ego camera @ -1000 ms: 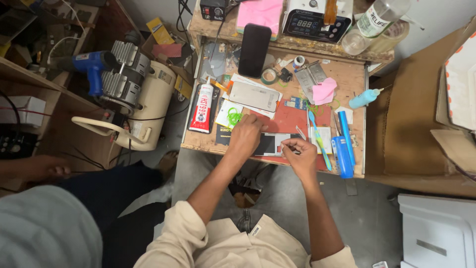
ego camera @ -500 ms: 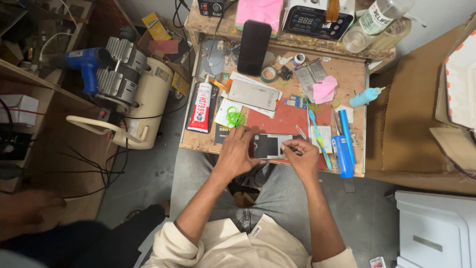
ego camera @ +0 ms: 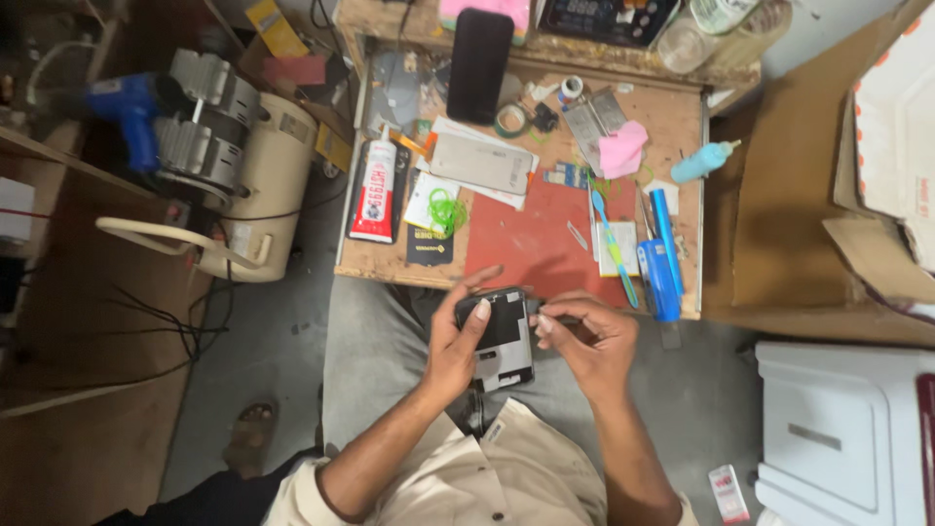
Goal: The person replaces a display panel on a mobile phone, using a screen remover machine and applying glue to the phone chassis.
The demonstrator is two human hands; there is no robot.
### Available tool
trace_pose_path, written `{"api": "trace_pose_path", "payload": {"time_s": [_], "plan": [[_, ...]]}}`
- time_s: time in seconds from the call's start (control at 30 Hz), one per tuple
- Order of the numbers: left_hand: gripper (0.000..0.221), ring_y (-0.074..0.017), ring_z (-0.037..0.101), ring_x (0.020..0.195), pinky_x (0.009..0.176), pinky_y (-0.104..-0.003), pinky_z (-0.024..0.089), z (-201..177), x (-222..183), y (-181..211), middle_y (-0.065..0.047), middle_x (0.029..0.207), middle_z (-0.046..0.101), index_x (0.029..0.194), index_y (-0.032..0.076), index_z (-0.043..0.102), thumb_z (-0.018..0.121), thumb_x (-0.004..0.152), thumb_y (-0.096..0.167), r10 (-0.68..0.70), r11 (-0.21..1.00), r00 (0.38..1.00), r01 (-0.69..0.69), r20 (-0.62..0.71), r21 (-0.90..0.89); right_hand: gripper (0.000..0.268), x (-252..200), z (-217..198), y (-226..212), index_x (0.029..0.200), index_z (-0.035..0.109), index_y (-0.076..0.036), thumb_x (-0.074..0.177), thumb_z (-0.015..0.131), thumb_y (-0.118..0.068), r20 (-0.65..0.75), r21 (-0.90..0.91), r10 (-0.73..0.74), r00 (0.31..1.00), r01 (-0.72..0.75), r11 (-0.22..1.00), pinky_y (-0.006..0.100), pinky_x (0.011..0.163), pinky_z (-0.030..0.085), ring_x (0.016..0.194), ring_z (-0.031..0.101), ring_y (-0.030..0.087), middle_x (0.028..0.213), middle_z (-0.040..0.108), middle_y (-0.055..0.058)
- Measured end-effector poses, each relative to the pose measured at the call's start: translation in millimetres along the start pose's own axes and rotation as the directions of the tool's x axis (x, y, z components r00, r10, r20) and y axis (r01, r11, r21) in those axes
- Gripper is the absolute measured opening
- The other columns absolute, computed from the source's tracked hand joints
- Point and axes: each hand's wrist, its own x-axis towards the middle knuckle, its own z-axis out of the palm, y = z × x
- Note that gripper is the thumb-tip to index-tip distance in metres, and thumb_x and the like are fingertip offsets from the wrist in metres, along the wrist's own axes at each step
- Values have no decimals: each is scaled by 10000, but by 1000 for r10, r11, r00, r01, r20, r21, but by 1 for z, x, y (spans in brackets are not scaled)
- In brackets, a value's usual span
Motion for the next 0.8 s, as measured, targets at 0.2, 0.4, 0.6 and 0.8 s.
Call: {"api": "trace_pose_path", "payload": {"time_s": [0.2,0.4,0.6,0.8], "plan": [[242,-97,559,1001,894,-272,480,23,-21,14,-61,1076,606,1200,14,489,632,1047,136,97,985,989,-80,-111,150,194,-1,34,-59,1006,753,5,833,782,89,64,-398,-305,950,304,866,238,665,550,791,689,120,966,718,93],[176,-76,552,1029,937,-255,468,35,-38,41,-49,1070,618,1157,25,496,597,1046,116,148,956,983,-115,-106,269,204,-2,55,-78,998,753,1,817,795,87,121,-491,-414,902,417,765,242,654,555,779,702,131,940,713,89],[152,-85,552,1015,909,-262,465,40,-45,48,-54,1071,618,1147,24,493,583,1053,102,123,980,988,-107,-89,169,226,-6,63,-86,985,764,-16,783,831,61,168,-589,-530,831,516,622,295,674,544,775,685,184,904,692,85],[143,-79,543,1034,931,-256,460,41,-51,47,-51,1086,607,1154,31,488,563,1072,122,114,988,991,-105,-71,116,239,-7,65,-92,1002,762,-17,789,824,70,232,-628,-559,796,561,539,320,690,549,791,679,220,916,683,96]]}}
